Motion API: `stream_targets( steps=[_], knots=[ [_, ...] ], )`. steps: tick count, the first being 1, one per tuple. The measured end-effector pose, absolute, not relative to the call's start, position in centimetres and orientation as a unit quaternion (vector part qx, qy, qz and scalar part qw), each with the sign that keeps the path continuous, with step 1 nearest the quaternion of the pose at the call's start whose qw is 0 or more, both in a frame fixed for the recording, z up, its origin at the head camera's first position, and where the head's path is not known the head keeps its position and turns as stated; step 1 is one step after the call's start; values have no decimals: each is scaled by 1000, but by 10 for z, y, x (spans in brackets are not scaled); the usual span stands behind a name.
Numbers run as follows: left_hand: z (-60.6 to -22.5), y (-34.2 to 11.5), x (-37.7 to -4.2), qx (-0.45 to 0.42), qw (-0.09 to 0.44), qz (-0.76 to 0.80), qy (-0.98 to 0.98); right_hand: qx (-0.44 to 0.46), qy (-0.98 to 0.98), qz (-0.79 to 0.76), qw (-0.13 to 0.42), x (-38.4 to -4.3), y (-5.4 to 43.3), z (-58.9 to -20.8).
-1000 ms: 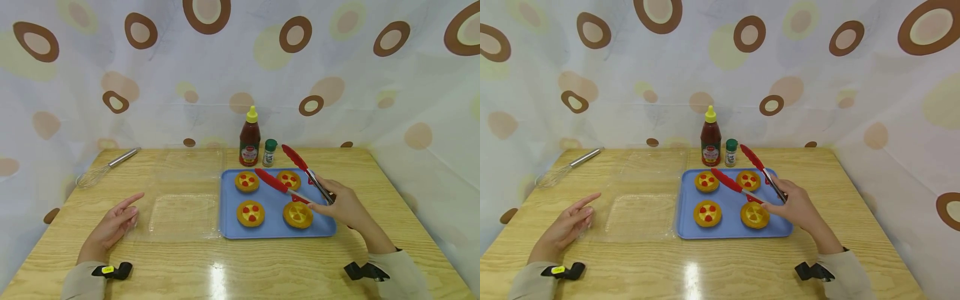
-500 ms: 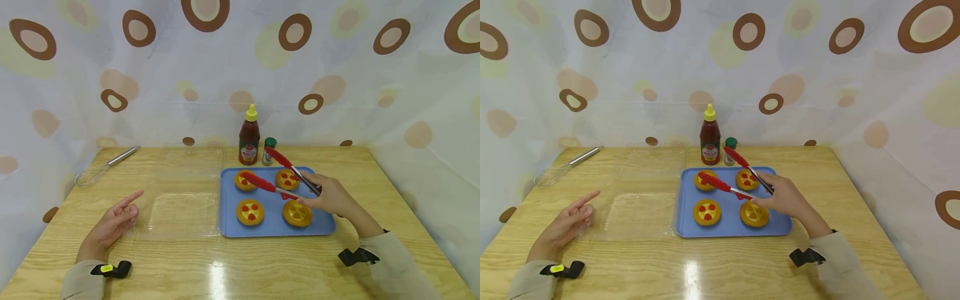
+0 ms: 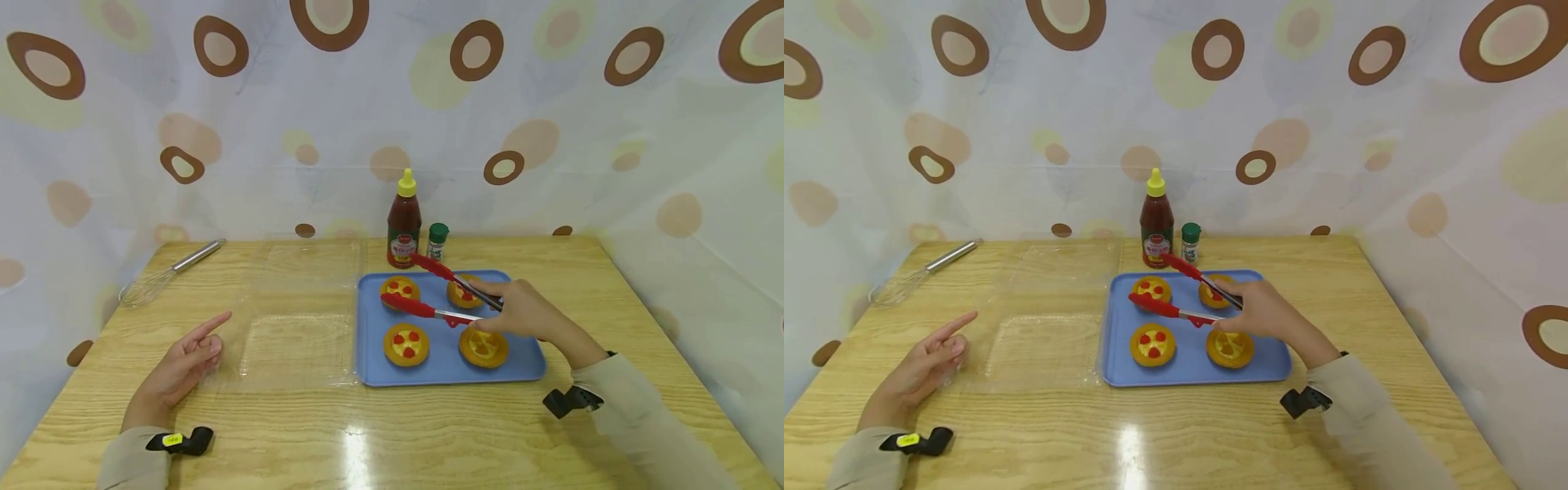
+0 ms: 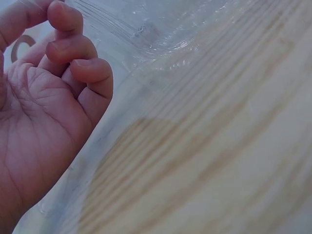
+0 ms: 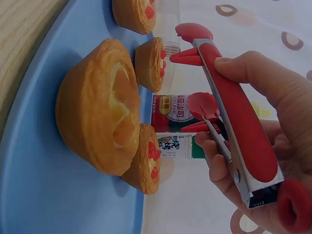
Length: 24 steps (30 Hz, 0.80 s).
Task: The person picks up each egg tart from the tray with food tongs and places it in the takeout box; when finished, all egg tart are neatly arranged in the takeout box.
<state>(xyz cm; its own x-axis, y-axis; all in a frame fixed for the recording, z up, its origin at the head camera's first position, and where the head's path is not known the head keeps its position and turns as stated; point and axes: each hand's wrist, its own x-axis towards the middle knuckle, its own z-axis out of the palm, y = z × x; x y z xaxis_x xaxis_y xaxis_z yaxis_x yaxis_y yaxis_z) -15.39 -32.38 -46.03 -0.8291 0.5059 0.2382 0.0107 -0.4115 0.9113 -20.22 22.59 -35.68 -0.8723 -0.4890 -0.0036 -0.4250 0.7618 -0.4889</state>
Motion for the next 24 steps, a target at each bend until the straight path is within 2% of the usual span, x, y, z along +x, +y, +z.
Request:
stream_targets(
  steps=[24],
  knots=[
    [-460, -323, -154, 261, 166, 805, 506, -266, 934, -220, 92, -208, 204, -350]
  ],
)
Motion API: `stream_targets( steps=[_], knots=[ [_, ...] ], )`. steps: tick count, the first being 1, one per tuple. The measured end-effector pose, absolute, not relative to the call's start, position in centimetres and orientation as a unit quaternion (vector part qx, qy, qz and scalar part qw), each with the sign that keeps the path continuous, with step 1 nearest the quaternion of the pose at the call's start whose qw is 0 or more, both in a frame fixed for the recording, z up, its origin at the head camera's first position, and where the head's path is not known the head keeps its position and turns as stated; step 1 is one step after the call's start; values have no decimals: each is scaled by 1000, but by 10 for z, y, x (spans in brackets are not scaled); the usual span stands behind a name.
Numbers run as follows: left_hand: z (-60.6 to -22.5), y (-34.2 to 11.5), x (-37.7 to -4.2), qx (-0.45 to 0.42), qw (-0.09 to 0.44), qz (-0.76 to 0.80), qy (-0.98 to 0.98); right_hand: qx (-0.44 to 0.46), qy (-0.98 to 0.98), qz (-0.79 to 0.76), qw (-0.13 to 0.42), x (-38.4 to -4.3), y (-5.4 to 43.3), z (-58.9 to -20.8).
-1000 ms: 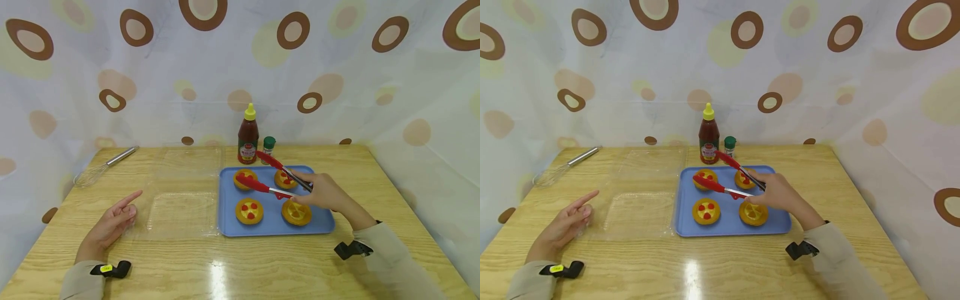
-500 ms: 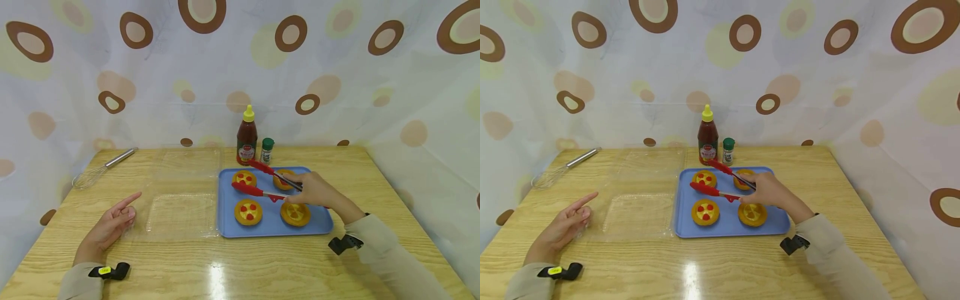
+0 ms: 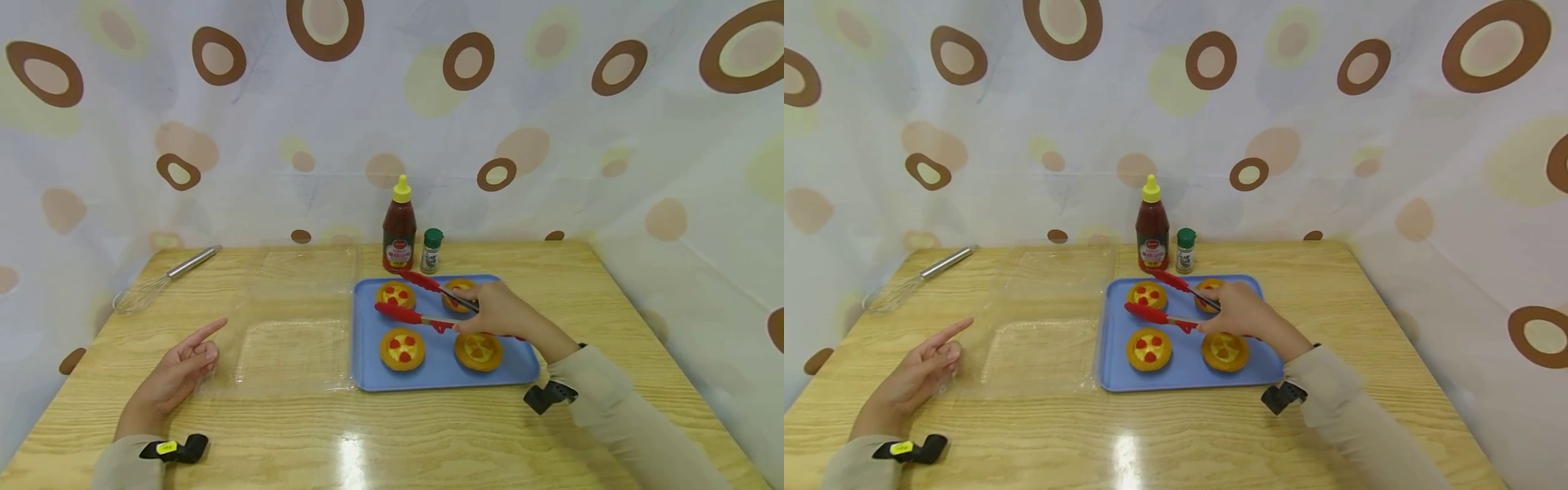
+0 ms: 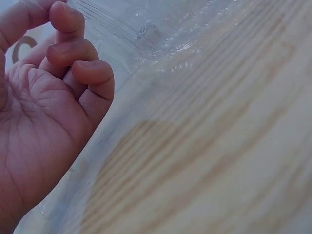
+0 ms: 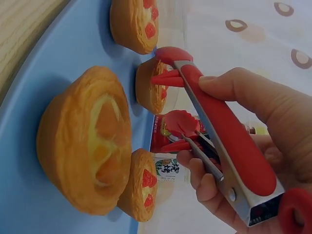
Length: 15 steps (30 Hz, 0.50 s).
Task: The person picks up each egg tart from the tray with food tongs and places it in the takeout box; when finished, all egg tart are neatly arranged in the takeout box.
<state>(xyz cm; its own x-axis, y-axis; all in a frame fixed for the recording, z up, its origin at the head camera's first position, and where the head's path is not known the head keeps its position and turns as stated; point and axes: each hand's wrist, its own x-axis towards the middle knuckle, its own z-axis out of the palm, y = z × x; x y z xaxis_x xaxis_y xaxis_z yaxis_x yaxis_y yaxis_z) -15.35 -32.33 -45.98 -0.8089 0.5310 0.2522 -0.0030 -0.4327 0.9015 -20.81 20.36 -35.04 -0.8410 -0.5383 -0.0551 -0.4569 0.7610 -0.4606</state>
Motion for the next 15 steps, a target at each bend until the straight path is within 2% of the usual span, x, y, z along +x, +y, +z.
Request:
stream_targets(
  steps=[15],
  knots=[
    [-461, -324, -153, 242, 163, 803, 519, -232, 942, -218, 106, -210, 196, -357]
  ],
)
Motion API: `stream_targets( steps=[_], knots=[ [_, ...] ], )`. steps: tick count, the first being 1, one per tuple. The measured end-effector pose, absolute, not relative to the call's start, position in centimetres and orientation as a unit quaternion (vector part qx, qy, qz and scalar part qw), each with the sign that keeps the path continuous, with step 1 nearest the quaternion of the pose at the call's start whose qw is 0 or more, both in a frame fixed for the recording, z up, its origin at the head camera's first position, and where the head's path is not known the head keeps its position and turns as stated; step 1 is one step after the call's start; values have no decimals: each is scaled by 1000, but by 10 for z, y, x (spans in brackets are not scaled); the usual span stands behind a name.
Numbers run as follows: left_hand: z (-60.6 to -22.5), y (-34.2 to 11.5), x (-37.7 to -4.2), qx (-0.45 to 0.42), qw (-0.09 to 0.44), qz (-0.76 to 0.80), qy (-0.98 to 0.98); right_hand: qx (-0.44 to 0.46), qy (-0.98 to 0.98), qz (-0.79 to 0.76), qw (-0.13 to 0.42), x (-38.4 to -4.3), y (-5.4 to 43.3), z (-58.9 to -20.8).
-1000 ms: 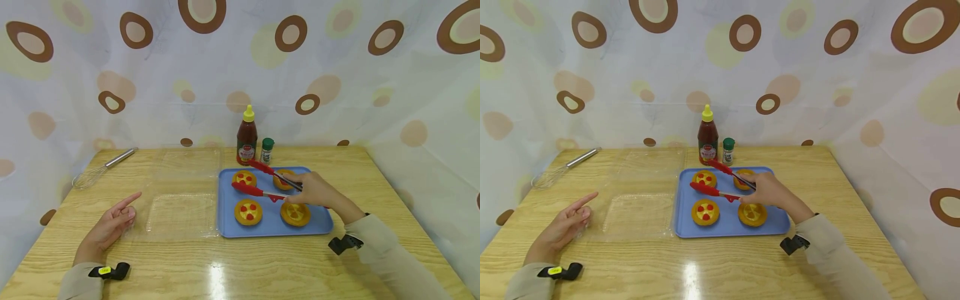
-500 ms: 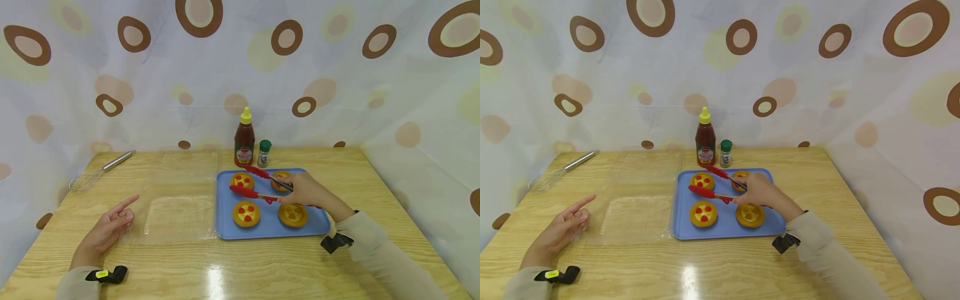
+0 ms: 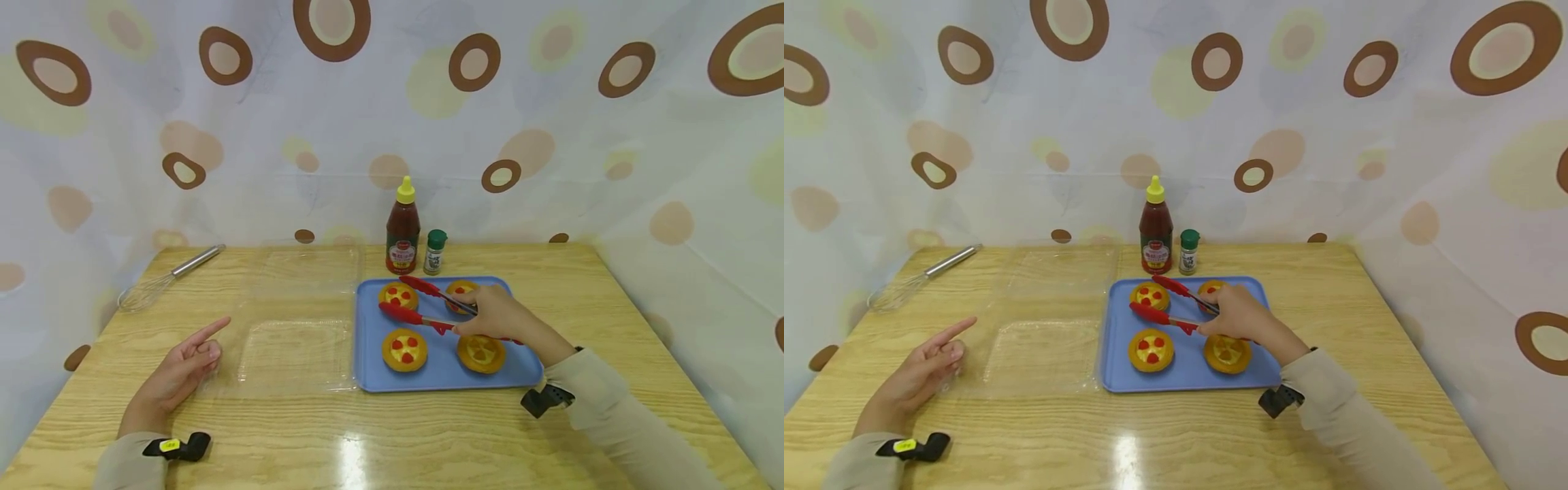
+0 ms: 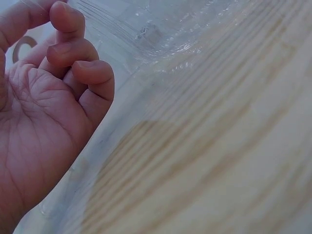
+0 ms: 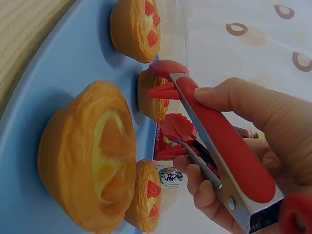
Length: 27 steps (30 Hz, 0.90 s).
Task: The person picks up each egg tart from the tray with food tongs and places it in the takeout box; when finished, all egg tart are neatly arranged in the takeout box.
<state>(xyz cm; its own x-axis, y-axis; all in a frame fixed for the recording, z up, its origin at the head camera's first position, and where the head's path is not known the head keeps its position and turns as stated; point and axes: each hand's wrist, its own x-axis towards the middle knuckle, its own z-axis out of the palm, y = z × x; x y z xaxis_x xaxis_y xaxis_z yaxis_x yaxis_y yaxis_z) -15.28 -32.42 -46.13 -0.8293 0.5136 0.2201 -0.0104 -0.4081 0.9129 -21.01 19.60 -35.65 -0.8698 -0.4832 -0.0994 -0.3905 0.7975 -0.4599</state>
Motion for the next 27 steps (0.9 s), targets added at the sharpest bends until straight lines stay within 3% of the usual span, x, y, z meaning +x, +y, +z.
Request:
stream_targets(
  steps=[27],
  knots=[
    [-462, -324, -154, 240, 146, 798, 533, -209, 941, -249, 96, -199, 201, -366]
  ],
)
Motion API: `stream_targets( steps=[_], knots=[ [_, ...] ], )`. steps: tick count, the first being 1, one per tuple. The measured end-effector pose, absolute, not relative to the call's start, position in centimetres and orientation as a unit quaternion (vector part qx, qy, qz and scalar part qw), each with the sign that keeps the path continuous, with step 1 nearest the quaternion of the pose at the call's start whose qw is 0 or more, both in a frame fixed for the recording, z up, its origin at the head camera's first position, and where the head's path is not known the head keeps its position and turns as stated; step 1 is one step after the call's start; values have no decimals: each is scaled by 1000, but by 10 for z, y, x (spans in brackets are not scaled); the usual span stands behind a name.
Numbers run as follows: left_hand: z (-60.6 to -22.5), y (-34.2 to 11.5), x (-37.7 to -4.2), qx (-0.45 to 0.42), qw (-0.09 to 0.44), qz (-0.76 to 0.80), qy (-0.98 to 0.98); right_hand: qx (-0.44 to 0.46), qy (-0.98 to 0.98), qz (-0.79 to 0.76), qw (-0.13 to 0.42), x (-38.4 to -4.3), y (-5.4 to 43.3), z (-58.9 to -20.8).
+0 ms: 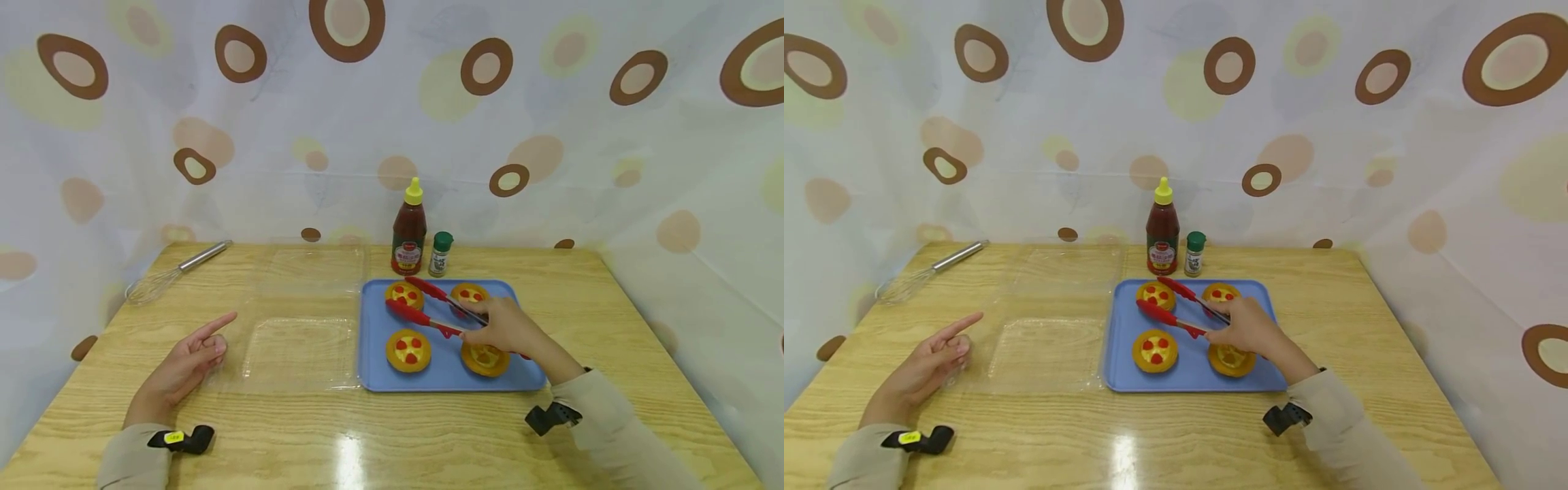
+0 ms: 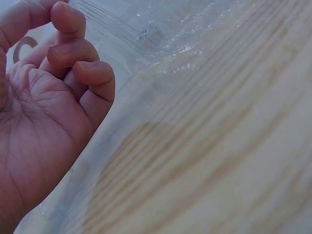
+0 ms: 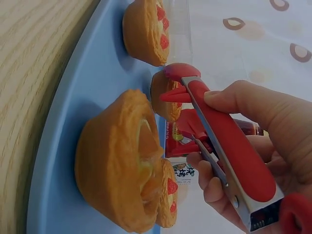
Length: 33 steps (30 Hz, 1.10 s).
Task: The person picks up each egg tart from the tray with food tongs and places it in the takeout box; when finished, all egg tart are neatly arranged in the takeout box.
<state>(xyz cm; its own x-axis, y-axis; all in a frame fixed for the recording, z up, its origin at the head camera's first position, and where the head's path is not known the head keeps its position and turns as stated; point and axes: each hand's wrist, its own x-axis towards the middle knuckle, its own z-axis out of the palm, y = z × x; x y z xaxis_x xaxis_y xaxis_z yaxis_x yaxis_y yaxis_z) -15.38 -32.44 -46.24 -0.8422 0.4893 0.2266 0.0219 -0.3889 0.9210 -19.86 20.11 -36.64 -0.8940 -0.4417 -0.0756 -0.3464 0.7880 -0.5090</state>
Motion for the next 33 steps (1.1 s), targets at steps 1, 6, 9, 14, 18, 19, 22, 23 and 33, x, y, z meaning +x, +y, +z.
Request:
stream_targets(
  steps=[1, 6, 9, 14, 18, 19, 22, 23, 33],
  knots=[
    [-462, -324, -154, 239, 147, 798, 534, -206, 941, -251, 96, -199, 201, -366],
    [-461, -324, -154, 234, 148, 797, 536, -200, 942, -254, 90, -197, 200, -364],
    [-460, -324, -154, 244, 148, 798, 531, -207, 941, -255, 77, -196, 198, -360],
    [-460, -324, -154, 259, 149, 796, 527, -210, 941, -256, 64, -193, 196, -352],
    [-460, -324, -154, 246, 151, 797, 530, -213, 940, -259, 57, -191, 192, -346],
    [-461, -324, -154, 243, 152, 797, 532, -217, 939, -260, 52, -190, 190, -346],
    [-461, -324, -155, 242, 153, 799, 530, -228, 936, -266, 42, -188, 185, -345],
    [-461, -324, -155, 244, 152, 798, 530, -233, 934, -267, 37, -188, 182, -345],
    [-460, -323, -154, 261, 149, 796, 526, -262, 923, -280, 39, -184, 155, -343]
  ],
)
